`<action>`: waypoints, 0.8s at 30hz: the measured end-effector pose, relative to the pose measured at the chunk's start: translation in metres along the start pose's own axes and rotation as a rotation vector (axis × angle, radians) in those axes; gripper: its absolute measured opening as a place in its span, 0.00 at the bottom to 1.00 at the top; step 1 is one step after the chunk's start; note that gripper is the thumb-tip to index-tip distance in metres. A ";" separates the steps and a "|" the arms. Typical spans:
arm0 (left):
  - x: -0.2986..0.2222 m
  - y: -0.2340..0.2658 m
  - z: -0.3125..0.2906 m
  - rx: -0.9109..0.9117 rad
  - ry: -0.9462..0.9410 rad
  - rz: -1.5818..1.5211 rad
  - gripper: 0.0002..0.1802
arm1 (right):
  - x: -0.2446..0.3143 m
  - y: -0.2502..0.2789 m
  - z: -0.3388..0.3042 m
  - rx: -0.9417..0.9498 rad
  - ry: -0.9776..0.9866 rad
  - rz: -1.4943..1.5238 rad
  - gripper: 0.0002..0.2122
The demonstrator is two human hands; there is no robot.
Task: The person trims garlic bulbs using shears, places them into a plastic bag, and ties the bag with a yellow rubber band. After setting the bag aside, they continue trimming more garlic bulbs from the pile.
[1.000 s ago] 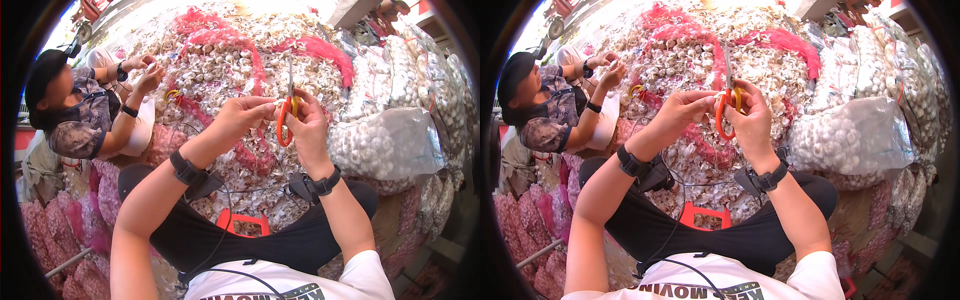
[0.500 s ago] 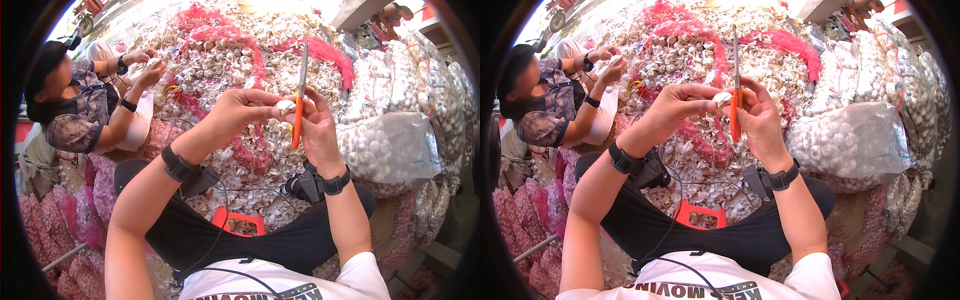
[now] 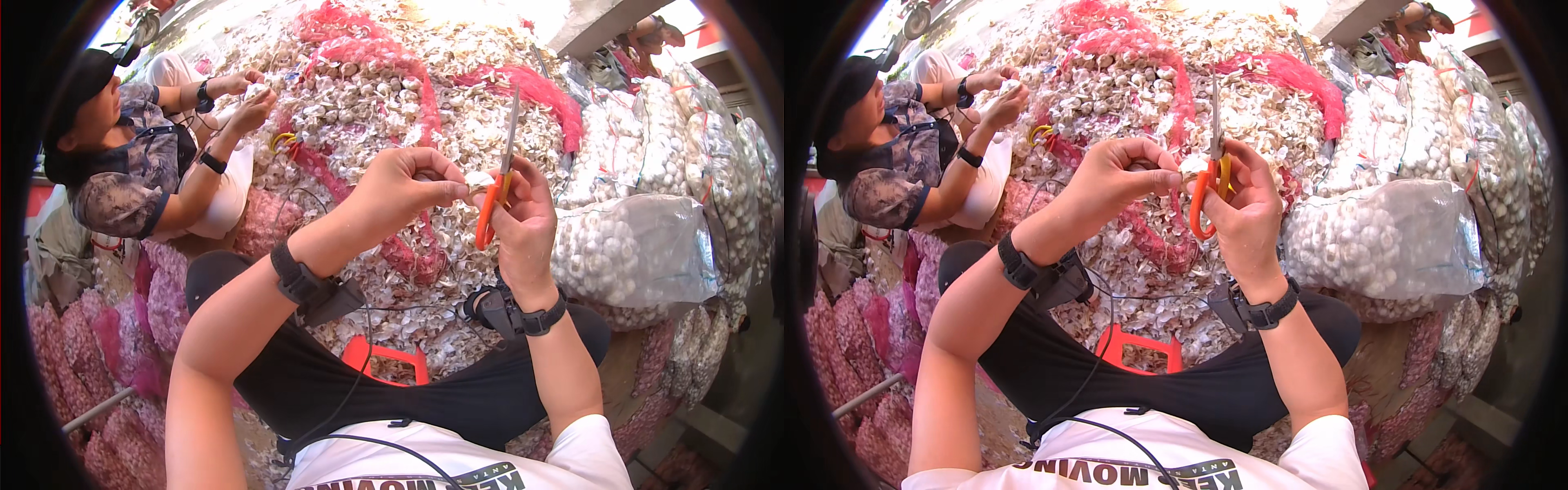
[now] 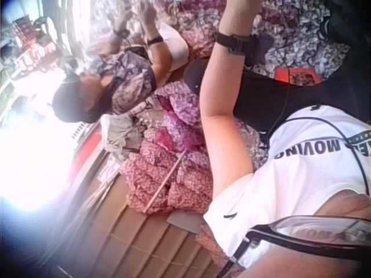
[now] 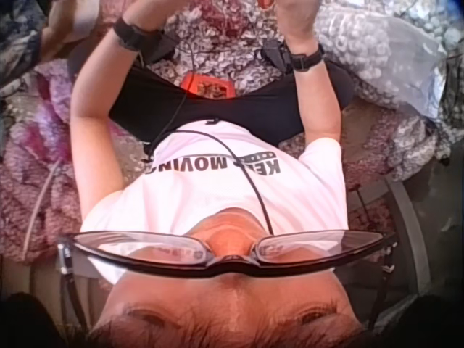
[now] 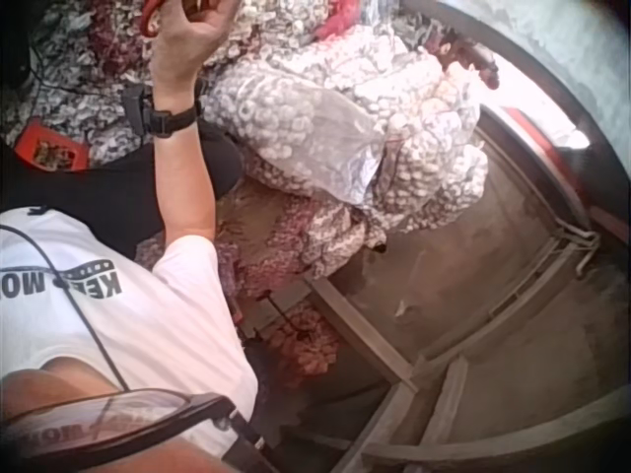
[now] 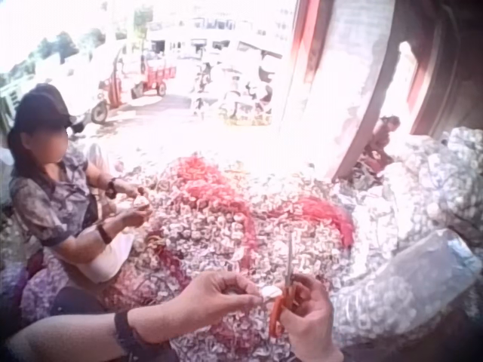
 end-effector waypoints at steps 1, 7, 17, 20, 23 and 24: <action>-0.002 -0.001 0.000 0.008 -0.023 -0.019 0.11 | -0.001 0.001 0.000 -0.009 -0.008 0.018 0.25; -0.014 -0.002 -0.004 -0.089 -0.129 0.303 0.10 | -0.010 0.002 0.001 -0.074 -0.092 0.124 0.25; -0.010 -0.002 -0.008 -0.188 -0.188 0.298 0.09 | -0.015 0.000 0.003 -0.142 -0.110 0.129 0.26; 0.001 -0.005 -0.008 -0.168 -0.039 0.373 0.11 | -0.015 0.001 0.002 -0.123 -0.106 0.119 0.26; -0.004 -0.003 -0.009 -0.197 -0.151 0.218 0.09 | -0.013 -0.003 0.003 -0.110 -0.132 0.141 0.26; -0.009 -0.004 -0.009 -0.206 -0.197 0.256 0.09 | -0.013 -0.002 0.003 -0.111 -0.132 0.140 0.26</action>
Point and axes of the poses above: each hand's wrist, its own z-axis towards the middle knuckle, its own y-axis out of the back of the hand, x = y × z, the point moved 7 cm from there along z, towards the middle knuckle, and after that the axes turned 7 degrees about y, right-handed, at the moved point
